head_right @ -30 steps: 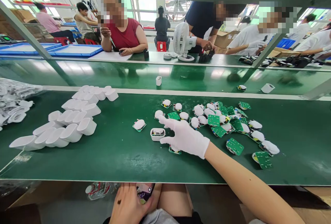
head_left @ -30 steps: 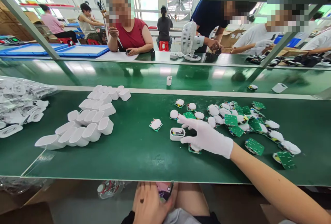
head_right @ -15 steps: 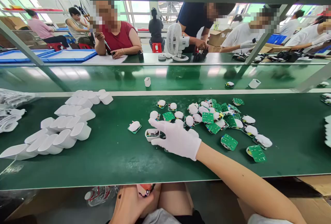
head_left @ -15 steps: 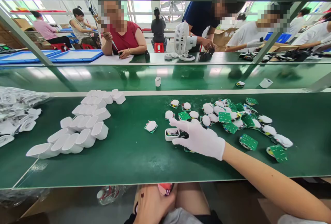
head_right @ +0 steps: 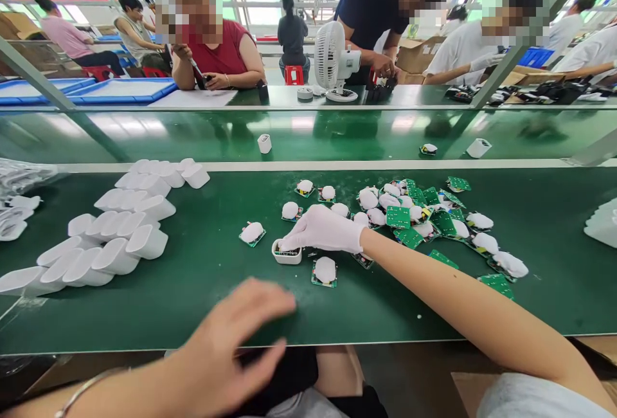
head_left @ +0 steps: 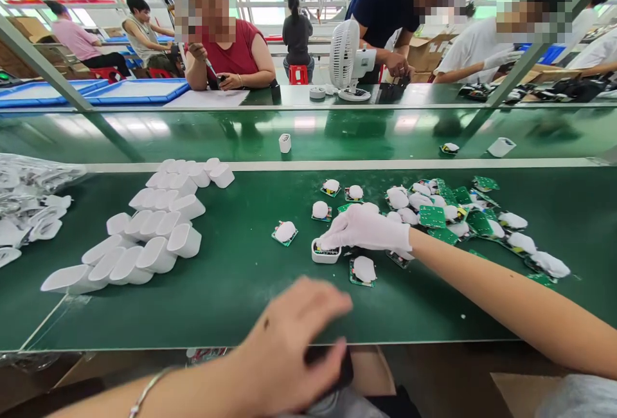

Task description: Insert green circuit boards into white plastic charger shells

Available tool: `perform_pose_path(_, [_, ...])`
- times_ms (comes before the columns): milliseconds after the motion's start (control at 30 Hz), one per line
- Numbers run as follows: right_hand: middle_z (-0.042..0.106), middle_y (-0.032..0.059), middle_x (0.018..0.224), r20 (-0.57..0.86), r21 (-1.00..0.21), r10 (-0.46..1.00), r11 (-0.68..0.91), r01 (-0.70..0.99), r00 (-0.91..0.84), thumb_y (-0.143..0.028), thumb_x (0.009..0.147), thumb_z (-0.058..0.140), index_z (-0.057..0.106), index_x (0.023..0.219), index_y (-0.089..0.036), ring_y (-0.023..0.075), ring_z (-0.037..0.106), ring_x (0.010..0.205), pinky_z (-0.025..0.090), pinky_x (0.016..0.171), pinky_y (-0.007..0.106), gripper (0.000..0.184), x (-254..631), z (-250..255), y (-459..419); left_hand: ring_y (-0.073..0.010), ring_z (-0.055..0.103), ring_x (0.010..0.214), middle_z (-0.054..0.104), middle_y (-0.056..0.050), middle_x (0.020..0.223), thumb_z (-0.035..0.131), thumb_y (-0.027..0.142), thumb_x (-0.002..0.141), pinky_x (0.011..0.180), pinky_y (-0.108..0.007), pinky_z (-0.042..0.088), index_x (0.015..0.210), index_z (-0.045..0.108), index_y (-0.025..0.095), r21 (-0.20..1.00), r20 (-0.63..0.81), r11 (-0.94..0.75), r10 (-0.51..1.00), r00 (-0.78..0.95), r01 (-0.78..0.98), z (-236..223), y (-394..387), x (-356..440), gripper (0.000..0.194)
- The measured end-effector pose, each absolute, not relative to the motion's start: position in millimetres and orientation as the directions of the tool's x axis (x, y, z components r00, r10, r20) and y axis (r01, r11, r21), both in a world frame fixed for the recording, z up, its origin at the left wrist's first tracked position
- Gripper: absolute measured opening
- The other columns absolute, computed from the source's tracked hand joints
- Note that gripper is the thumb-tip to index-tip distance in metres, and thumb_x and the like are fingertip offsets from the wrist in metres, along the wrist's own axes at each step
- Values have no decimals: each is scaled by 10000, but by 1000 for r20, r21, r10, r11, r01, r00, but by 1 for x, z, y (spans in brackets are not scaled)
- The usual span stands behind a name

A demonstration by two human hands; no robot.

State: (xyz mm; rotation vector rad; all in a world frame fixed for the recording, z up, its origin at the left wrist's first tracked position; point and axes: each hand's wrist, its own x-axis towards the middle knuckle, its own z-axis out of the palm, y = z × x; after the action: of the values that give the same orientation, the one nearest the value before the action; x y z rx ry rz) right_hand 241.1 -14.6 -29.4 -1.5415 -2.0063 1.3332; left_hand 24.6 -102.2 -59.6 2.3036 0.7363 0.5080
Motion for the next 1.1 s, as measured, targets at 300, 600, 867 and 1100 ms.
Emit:
perform_pose_path(300, [687, 36, 725, -451, -819, 746, -128, 559, -490, -538, 723, 669, 764, 773, -181, 131, 556, 657, 471, 576, 229, 372, 241, -11, -1, -106, 447, 606, 547, 18, 763, 669, 305, 765, 572, -224, 408, 1130, 597, 199, 789, -14, -368, 789, 614, 492, -79, -15, 45, 387])
perform_pose_path(600, [716, 34, 933, -474, -802, 727, -122, 585, -498, -458, 828, 578, 754, 919, -208, 158, 627, 787, 529, 654, 240, 319, 246, -9, 4, -90, 428, 568, 556, 13, 773, 710, 242, 725, 532, -207, 406, 1097, 621, 199, 862, -33, -276, 806, 591, 425, -81, -21, 40, 385])
perform_pose_path(867, [674, 16, 1092, 8, -391, 865, 465, 794, -502, -307, 937, 422, 683, 1080, -319, 168, 615, 800, 487, 675, 288, 297, 247, -30, -57, -76, 412, 557, 515, 30, 728, 719, 193, 721, 511, -179, 383, 982, 669, 226, 871, 0, -295, 800, 600, 393, -82, -20, 43, 268])
perform_pose_path(1100, [672, 64, 958, 34, -5, 881, 473, 881, -473, -93, 842, 483, 669, 967, -228, 217, 568, 856, 430, 733, 344, 262, 282, -39, -55, -68, 419, 555, 577, 7, 855, 698, 205, 732, 512, -190, 396, 977, 661, 213, 886, -11, -278, 787, 617, 371, -78, -21, 44, 247])
